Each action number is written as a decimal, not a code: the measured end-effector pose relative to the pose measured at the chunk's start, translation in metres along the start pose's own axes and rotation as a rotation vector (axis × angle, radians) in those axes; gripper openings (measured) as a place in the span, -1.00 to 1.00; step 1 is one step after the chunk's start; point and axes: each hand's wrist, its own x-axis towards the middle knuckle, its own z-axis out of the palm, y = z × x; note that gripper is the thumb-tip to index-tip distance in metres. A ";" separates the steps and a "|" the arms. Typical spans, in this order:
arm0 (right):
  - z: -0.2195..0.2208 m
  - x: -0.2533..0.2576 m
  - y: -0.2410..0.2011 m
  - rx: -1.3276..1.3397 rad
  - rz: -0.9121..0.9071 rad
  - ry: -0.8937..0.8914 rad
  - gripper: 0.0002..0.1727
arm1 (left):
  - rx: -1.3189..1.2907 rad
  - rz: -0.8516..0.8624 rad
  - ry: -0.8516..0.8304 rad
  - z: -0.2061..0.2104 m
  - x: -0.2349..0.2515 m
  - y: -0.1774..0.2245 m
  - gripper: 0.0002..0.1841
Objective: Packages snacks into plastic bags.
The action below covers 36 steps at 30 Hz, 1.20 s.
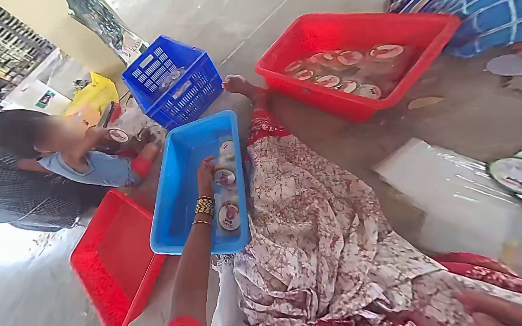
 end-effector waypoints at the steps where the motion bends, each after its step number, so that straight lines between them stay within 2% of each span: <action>1: -0.004 -0.014 0.046 -0.014 -0.075 0.004 -0.70 | 0.106 -0.049 -0.085 0.005 0.006 -0.008 -0.65; 3: -0.005 -0.025 0.090 -0.054 -0.130 0.047 -0.69 | 0.282 -0.061 -0.180 0.018 0.013 -0.020 -0.61; 7: -0.003 -0.004 0.123 -0.337 -0.056 0.198 -0.60 | 0.532 0.070 -0.076 0.040 0.005 0.001 -0.48; 9: -0.009 0.020 0.147 -0.476 0.055 0.211 -0.57 | 0.519 0.169 -0.029 0.048 -0.004 0.019 -0.44; 13: -0.031 0.079 0.194 -0.534 0.286 0.110 -0.57 | 0.345 0.395 0.030 0.075 -0.037 0.053 -0.44; 15: -0.032 0.106 0.207 -0.587 0.372 0.080 -0.43 | 0.254 0.431 -0.013 0.092 -0.060 0.069 -0.41; 17: -0.025 0.127 0.219 -0.663 0.483 0.037 -0.09 | 0.185 0.443 -0.097 0.112 -0.085 0.081 -0.40; 19: -0.017 0.139 0.228 -0.688 0.567 0.036 0.06 | 0.155 0.430 -0.216 0.135 -0.110 0.089 -0.43; 20: -0.014 0.141 0.229 -0.690 0.570 0.049 -0.01 | 0.149 0.408 -0.279 0.147 -0.124 0.092 -0.44; 23: -0.013 0.137 0.220 -0.728 0.526 0.036 -0.58 | 0.097 0.351 -0.470 0.185 -0.164 0.092 -0.50; 25: -0.018 0.130 0.214 -0.694 0.489 0.067 -0.61 | 0.035 0.320 -0.591 0.210 -0.187 0.087 -0.55; 27: -0.024 0.124 0.220 -0.635 0.478 0.177 -0.63 | -0.040 0.294 -0.665 0.231 -0.206 0.080 -0.59; 29: -0.029 0.122 0.219 -0.585 0.597 0.221 -0.34 | -0.095 0.291 -0.720 0.246 -0.221 0.076 -0.61; 30: -0.032 0.122 0.218 -0.602 0.669 0.213 -0.30 | -0.103 0.290 -0.740 0.250 -0.227 0.074 -0.62; 34: -0.038 0.121 0.222 -0.648 0.668 0.197 -0.71 | -0.133 0.217 -0.777 0.257 -0.246 0.075 -0.64; 36: -0.040 0.118 0.220 -0.629 0.614 0.253 -0.75 | -0.126 0.201 -0.780 0.257 -0.250 0.074 -0.65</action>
